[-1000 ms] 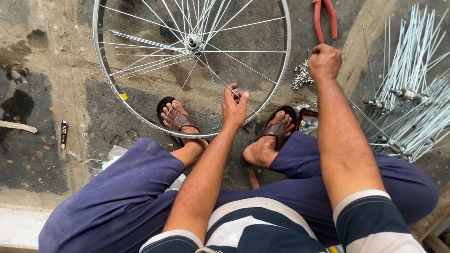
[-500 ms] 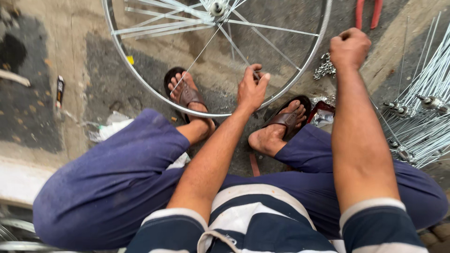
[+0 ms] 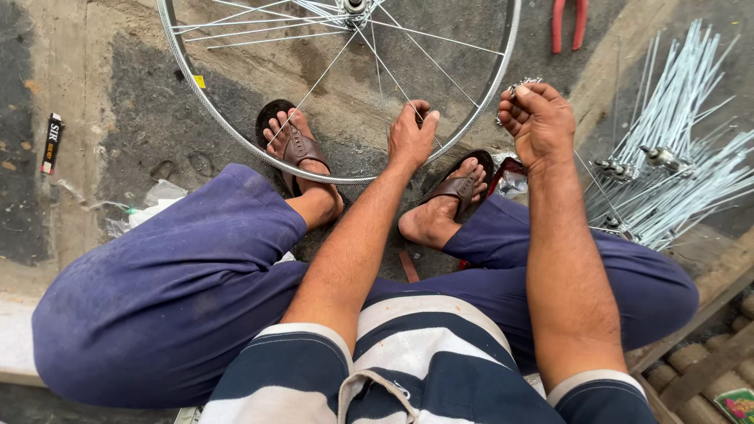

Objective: The person is assembling a bicycle wheel by inserting spokes into the rim and hub, then securing them with nuts. They repeatedly pick up spokes and nuts, thread the spokes through the rim holes, and tighten the nuts by hand.

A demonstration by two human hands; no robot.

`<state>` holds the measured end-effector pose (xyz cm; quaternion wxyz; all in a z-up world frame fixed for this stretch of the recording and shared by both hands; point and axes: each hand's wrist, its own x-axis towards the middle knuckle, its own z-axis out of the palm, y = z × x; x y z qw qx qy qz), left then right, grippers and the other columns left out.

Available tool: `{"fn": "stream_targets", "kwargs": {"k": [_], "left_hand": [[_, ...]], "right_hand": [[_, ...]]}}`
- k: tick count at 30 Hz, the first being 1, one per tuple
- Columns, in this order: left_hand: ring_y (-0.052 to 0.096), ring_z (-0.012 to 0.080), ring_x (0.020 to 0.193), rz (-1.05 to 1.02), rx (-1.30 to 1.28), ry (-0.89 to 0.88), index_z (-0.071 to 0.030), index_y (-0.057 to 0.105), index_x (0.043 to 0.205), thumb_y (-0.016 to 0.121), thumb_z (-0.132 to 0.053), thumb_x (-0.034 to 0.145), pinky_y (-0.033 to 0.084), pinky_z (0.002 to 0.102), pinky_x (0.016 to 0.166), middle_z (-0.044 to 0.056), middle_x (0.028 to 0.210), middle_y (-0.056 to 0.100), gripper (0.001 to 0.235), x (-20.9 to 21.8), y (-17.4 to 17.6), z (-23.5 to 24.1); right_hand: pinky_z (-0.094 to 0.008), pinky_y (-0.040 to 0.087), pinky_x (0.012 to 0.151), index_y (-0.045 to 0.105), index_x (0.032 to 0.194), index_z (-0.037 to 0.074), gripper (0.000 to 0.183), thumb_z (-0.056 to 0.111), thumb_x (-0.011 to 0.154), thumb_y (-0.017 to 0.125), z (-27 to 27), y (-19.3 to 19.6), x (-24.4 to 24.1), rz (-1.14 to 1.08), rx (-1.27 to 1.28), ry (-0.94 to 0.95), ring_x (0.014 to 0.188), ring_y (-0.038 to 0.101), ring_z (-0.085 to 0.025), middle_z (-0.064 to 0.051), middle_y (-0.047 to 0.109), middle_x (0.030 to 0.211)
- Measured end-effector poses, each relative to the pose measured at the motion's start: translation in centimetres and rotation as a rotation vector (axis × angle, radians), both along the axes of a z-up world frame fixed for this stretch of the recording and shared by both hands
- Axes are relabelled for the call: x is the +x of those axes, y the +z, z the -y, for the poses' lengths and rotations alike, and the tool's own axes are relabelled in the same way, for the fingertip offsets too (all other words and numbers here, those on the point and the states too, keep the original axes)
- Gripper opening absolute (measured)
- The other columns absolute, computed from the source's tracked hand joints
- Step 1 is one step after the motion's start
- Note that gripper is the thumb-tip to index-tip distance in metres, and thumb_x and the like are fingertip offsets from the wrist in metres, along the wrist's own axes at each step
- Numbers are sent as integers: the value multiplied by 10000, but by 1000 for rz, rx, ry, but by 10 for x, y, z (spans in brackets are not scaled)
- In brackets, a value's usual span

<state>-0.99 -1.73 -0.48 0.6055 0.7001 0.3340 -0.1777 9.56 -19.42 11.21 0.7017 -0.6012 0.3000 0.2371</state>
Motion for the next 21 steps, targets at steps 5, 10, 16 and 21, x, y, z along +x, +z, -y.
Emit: {"fn": "stream_targets", "kwargs": {"k": [5,10,16,21], "left_hand": [[702,205,978,4,-8,-7,-84,629,1215,628,-364,943,552,395,888,84,1065,736,391,1,3,-1],[721,180,876,42,-294,100,-56,746,1085,749,-252,867,574,340,781,76,978,767,294,3,-5,-1],[726,133,873,38,-1022,186,-31,733,1159,822,-146,867,596,249,736,60,1001,757,326,9,-9,2],[667,126,791,164,-953,104,-9,743,1156,865,-124,851,530,246,644,69,988,756,348,7,-10,3]], "right_hand": [[-299,640,699,665,1054,57,58,92,1018,694,-3,13,-14,33,5,-4,783,739,-185,-104,740,910],[-289,639,706,683,1069,61,77,87,1012,727,0,4,-29,53,1,17,788,732,-170,-83,737,914],[-284,637,723,698,1097,29,115,50,990,734,-10,-22,-51,131,-40,200,805,728,-162,-75,740,951],[-278,648,764,718,1161,8,159,48,1010,687,-23,-35,-63,224,-81,298,864,742,-138,-76,756,1044]]}}
